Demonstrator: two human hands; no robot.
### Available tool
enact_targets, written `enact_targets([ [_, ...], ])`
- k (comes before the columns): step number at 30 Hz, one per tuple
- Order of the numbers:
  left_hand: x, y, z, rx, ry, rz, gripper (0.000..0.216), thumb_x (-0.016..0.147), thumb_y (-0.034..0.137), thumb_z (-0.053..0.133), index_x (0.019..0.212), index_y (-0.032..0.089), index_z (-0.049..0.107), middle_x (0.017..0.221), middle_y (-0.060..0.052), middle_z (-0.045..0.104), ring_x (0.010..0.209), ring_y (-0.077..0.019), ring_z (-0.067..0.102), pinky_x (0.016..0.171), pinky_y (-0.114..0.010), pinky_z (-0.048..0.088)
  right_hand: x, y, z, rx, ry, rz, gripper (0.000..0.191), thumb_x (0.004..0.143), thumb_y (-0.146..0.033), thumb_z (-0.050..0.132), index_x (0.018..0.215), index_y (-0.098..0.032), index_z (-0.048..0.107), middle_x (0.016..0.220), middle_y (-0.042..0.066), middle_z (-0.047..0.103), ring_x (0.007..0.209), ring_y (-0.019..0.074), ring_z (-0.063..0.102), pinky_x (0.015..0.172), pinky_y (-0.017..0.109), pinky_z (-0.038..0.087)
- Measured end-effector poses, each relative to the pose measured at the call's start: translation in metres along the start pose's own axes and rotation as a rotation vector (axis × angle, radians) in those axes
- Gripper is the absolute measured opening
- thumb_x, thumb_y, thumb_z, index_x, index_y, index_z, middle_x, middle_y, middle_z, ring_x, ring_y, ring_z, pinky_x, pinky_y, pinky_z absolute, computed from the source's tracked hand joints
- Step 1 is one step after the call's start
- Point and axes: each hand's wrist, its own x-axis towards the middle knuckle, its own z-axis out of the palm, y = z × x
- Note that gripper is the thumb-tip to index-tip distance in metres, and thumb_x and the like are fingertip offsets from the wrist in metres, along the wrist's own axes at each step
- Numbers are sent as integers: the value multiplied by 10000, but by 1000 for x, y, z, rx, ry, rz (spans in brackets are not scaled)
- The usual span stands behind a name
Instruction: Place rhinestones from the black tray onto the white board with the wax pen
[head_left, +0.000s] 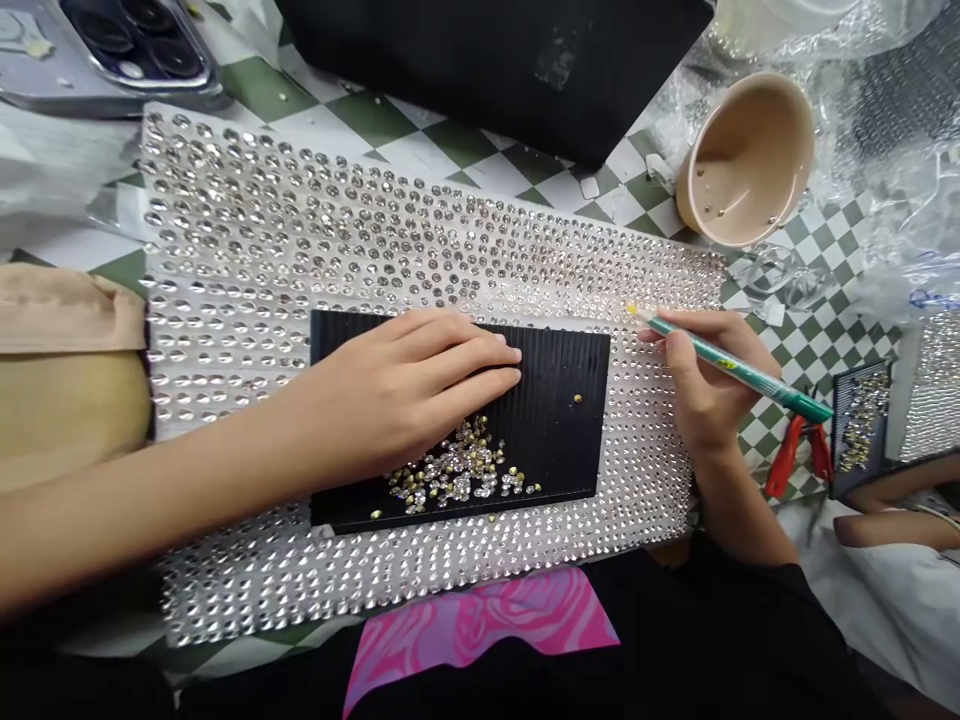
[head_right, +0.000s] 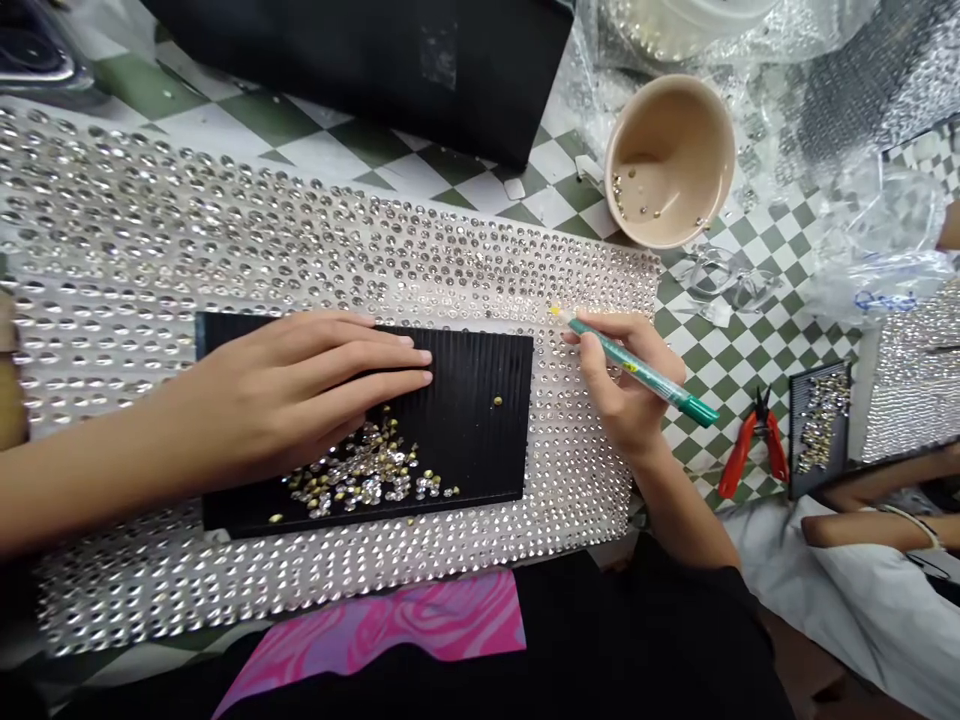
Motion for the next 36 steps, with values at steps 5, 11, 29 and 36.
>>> enact_targets([
  [5,-1,0,1,-8,13,-8,297,1105,86,405,1238,131,668,1217,-95,834,1083,-232,779,1009,-404,666,0,-6,-7,84,2,-160,210,1030,-247,722,1205,-287,830,877,-6,812,718,163,793,604,307,609],
  [11,-1,2,2,20,-12,-42,320,1129,133,404,1232,207,698,1260,-44,828,1139,-201,752,1061,-346,621,-8,-42,-14,239,-472,-250,284,1076,-235,633,1337,-231,744,945,39,819,810,164,759,725,343,660],
  [29,-1,3,2,69,24,-31,327,1148,146,367,1217,183,684,1245,-54,808,1139,-207,731,1080,-340,596,-19,-63,6,225,-668,-339,259,1005,-63,633,1238,-114,734,930,68,832,778,168,712,756,343,672],
  [36,-2,3,2,10,-29,-71,362,1147,163,351,1214,234,700,1269,-31,808,1183,-200,726,1112,-334,589,-21,-64,6,203,-666,-330,291,985,-44,648,1254,-125,722,957,64,832,793,169,723,765,341,663],
])
